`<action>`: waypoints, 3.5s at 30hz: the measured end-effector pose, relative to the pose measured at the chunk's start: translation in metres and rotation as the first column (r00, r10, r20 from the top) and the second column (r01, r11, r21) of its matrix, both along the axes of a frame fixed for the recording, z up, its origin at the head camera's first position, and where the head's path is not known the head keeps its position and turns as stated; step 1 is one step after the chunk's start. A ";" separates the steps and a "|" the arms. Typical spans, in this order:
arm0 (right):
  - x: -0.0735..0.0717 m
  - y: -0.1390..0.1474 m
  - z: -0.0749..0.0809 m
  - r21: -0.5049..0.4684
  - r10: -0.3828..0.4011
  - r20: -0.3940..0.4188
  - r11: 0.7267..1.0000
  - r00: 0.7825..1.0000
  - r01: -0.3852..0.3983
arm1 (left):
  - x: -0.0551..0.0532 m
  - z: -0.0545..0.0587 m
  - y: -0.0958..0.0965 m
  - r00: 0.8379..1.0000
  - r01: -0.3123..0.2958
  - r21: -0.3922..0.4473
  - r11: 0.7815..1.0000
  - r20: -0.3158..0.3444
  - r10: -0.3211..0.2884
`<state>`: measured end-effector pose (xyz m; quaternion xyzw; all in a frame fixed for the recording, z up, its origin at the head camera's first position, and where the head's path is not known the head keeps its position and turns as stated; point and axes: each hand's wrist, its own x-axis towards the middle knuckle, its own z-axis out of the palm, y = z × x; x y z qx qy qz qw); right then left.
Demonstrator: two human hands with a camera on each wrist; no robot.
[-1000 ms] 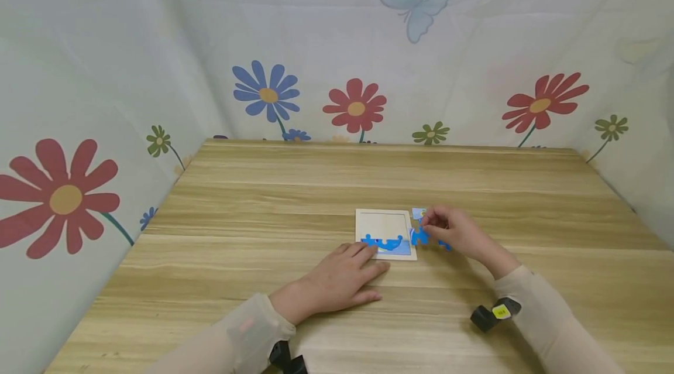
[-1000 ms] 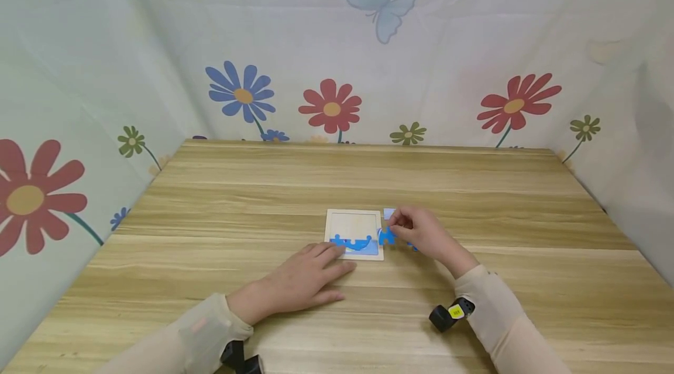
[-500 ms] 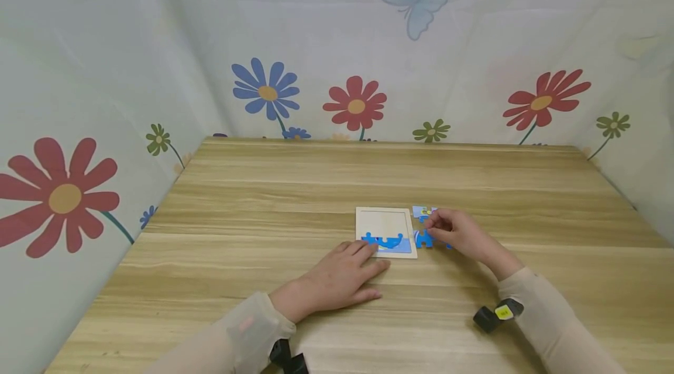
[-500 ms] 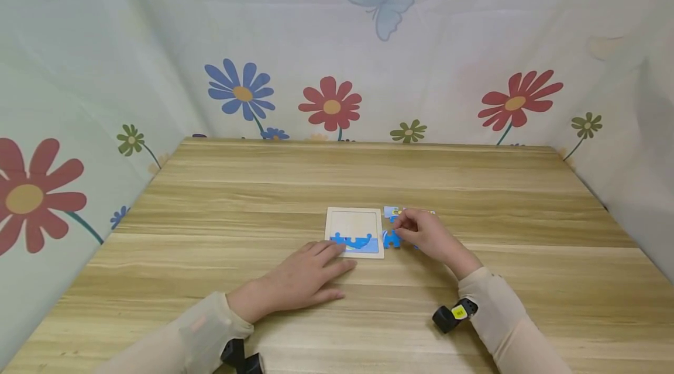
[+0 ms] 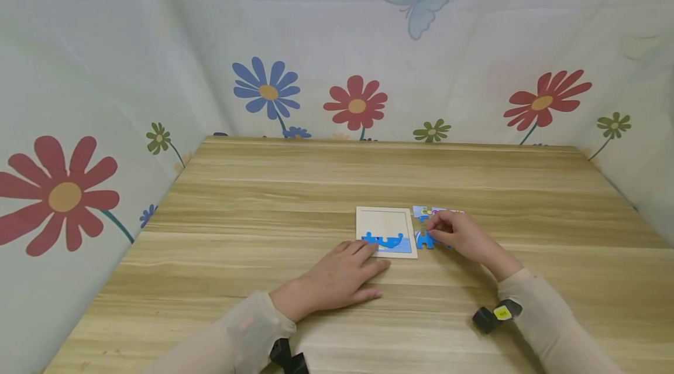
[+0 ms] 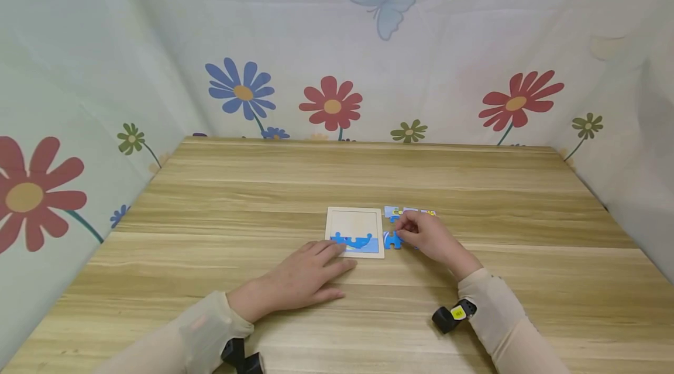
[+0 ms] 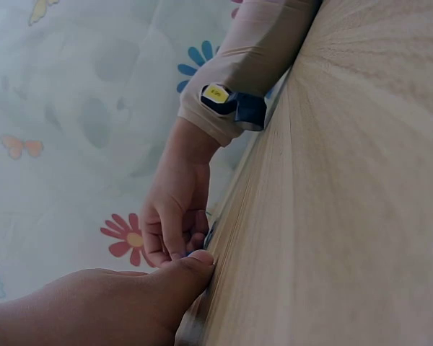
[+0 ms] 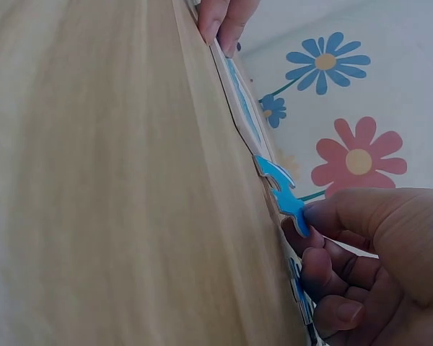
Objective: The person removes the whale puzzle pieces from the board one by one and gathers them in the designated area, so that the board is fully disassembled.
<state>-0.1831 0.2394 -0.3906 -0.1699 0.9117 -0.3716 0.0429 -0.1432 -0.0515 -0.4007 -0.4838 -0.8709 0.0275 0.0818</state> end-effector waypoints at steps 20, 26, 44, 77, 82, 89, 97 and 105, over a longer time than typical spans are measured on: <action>0.001 -0.002 -0.002 0.053 -0.029 -0.054 0.998 0.998 0.032 | 0.000 0.000 0.000 1.000 -0.010 0.002 1.000 0.012 0.010; 0.002 -0.003 -0.002 0.069 -0.037 -0.057 0.997 0.998 0.041 | 0.000 -0.001 0.001 1.000 -0.005 0.007 1.000 0.006 0.005; 0.004 -0.001 -0.001 0.074 -0.036 -0.051 0.996 0.998 0.040 | 0.000 0.000 0.001 1.000 0.008 0.023 1.000 -0.009 -0.008; 0.003 -0.014 0.024 0.003 -0.007 -0.066 1.000 0.998 0.007 | -0.015 0.014 0.003 0.998 -0.051 -0.035 0.998 0.019 0.052; 0.003 -0.020 0.023 0.004 0.019 -0.082 1.000 0.996 -0.018 | -0.022 0.014 0.004 0.998 -0.046 -0.030 0.998 0.029 0.047; 0.005 -0.028 0.019 -0.005 0.031 -0.099 0.999 0.995 -0.032 | -0.028 0.009 0.003 0.999 -0.030 -0.012 0.999 0.045 0.030; 0.010 -0.032 0.009 0.014 0.018 -0.124 1.000 0.992 -0.017 | -0.031 0.005 0.001 0.996 0.047 0.024 0.999 0.075 -0.048; 0.012 -0.034 0.004 0.036 0.017 -0.111 0.999 0.994 -0.013 | -0.030 0.002 0.002 0.991 0.087 0.053 0.995 0.093 -0.091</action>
